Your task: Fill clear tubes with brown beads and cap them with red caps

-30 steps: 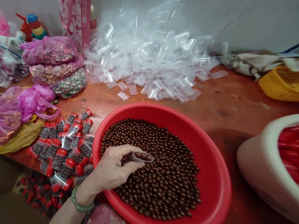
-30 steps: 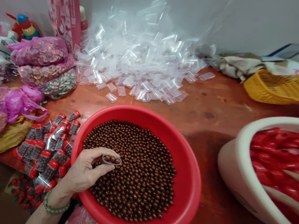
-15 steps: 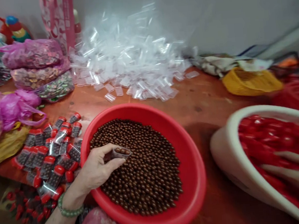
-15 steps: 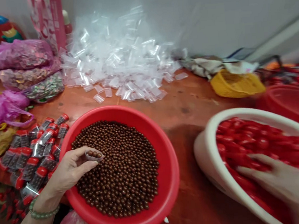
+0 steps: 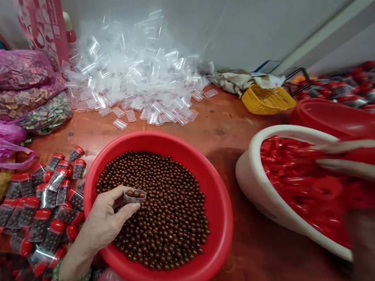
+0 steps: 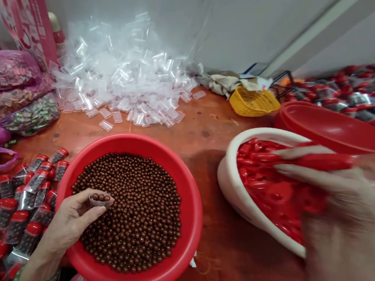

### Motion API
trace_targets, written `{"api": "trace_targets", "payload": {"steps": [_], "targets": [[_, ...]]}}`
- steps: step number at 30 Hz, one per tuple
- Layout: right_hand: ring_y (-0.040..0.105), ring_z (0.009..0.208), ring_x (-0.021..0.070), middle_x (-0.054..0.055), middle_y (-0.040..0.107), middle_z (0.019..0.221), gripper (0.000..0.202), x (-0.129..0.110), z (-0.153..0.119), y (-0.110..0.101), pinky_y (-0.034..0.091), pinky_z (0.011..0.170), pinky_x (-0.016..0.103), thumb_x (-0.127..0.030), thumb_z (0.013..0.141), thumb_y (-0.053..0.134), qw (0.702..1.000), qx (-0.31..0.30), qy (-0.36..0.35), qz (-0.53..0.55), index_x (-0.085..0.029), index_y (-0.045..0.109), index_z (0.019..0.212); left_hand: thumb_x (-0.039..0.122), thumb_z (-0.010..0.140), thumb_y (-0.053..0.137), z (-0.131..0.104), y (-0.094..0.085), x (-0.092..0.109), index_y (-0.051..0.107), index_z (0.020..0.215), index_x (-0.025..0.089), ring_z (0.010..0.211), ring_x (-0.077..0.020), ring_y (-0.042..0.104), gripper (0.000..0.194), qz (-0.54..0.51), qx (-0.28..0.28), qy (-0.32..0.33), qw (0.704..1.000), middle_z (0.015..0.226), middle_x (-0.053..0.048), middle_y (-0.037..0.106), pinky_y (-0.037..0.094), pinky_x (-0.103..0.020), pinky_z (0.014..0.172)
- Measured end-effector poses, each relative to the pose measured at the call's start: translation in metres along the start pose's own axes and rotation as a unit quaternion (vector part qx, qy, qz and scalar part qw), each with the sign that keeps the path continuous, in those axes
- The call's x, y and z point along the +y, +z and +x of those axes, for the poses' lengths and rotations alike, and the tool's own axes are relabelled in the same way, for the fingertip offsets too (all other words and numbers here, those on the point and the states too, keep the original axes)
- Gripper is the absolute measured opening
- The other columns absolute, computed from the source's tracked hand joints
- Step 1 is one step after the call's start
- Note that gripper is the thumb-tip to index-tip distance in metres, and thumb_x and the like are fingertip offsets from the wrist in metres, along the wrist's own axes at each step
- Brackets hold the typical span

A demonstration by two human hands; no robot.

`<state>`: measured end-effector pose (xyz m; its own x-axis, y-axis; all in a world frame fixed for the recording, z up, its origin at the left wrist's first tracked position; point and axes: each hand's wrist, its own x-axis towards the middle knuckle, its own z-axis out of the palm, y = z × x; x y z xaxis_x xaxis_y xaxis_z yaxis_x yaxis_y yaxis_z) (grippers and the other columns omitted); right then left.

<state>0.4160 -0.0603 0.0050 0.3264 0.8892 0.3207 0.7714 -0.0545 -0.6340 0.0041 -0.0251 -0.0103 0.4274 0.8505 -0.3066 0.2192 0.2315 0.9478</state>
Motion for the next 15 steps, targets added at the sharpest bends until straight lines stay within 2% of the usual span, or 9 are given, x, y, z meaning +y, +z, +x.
{"api": "trace_targets", "payload": {"steps": [1,3,4,6,7,9,12,14,15], "targets": [[0.069,0.096,0.0319,0.011,0.069,0.114,0.034,-0.018,0.001,0.014,0.056,0.068,0.044,-0.052,0.087,0.051,0.999,-0.027,-0.013,0.025,-0.032,0.068,0.107,0.03,0.085,0.061,0.0,0.0,0.0,0.067,0.103,0.016,0.09,-0.0179,0.065,0.023,0.004,0.002,0.002,1.0,0.098,-0.005,0.072,0.048,-0.026,0.081],[0.07,0.088,0.0271,0.016,0.07,0.106,0.028,-0.055,0.006,0.048,0.057,0.07,0.042,-0.041,0.092,0.049,0.966,-0.226,-0.06,0.111,-0.022,0.066,0.104,0.031,0.085,0.061,0.0,0.0,0.001,0.068,0.102,0.017,0.092,-0.018,0.066,0.023,0.007,0.005,-0.003,1.0,0.1,-0.005,0.072,0.049,-0.026,0.083],[0.07,0.084,0.0243,0.014,0.071,0.099,0.025,-0.072,0.008,0.066,0.057,0.07,0.039,-0.038,0.09,0.051,0.95,-0.277,-0.08,0.117,-0.02,0.067,0.097,0.032,0.085,0.062,0.0,0.0,0.002,0.068,0.102,0.018,0.093,-0.0181,0.066,0.023,0.005,0.008,-0.009,1.0,0.1,-0.005,0.072,0.05,-0.026,0.084],[0.069,0.079,0.0206,0.007,0.072,0.087,0.015,-0.098,0.014,0.103,0.057,0.072,0.035,-0.033,0.082,0.063,0.931,-0.334,-0.108,0.104,-0.018,0.068,0.085,0.034,0.085,0.062,0.0,0.0,0.005,0.067,0.103,0.019,0.096,-0.0187,0.067,0.024,0.002,0.019,-0.029,0.999,0.103,-0.005,0.073,0.051,-0.026,0.086],[0.068,0.08,0.0204,0.006,0.071,0.086,0.012,-0.106,0.016,0.118,0.056,0.076,0.036,-0.028,0.08,0.066,0.924,-0.353,-0.119,0.088,-0.018,0.069,0.086,0.035,0.084,0.063,0.0,0.0,0.006,0.067,0.103,0.019,0.097,-0.0192,0.067,0.025,0.002,0.025,-0.039,0.999,0.105,-0.005,0.073,0.051,-0.026,0.087],[0.066,0.096,0.0254,0.009,0.07,0.098,0.025,-0.117,0.02,0.137,0.052,0.088,0.043,-0.025,0.074,0.073,0.915,-0.376,-0.137,0.052,-0.019,0.071,0.098,0.039,0.083,0.064,-0.001,-0.001,0.006,0.067,0.104,0.019,0.1,-0.0208,0.068,0.029,0.006,0.038,-0.06,0.997,0.109,-0.006,0.072,0.052,-0.027,0.089],[0.049,0.127,0.0318,0.013,0.053,0.137,0.049,-0.12,0.02,0.128,0.039,0.105,0.048,-0.032,0.071,0.079,0.909,-0.385,-0.157,0.022,-0.025,0.066,0.118,0.046,0.08,0.066,-0.001,-0.003,0.001,0.067,0.106,0.02,0.104,-0.0235,0.067,0.036,0.014,0.049,-0.086,0.995,0.114,-0.006,0.071,0.053,-0.029,0.091],[0.039,0.136,0.0286,0.012,0.04,0.148,0.048,-0.11,0.018,0.097,0.035,0.109,0.047,-0.035,0.082,0.069,0.918,-0.356,-0.178,0.005,-0.027,0.06,0.128,0.049,0.078,0.068,-0.002,-0.006,-0.006,0.067,0.107,0.022,0.107,-0.0245,0.067,0.04,0.019,0.062,-0.096,0.993,0.115,-0.005,0.072,0.054,-0.028,0.091],[0.04,0.135,0.0257,0.011,0.04,0.149,0.046,-0.099,0.016,0.077,0.035,0.109,0.045,-0.035,0.086,0.064,0.934,-0.311,-0.175,-0.01,-0.027,0.057,0.131,0.05,0.077,0.068,-0.002,-0.007,-0.01,0.067,0.107,0.023,0.108,-0.0249,0.066,0.041,0.023,0.069,-0.101,0.992,0.115,-0.004,0.072,0.055,-0.027,0.091]]}}
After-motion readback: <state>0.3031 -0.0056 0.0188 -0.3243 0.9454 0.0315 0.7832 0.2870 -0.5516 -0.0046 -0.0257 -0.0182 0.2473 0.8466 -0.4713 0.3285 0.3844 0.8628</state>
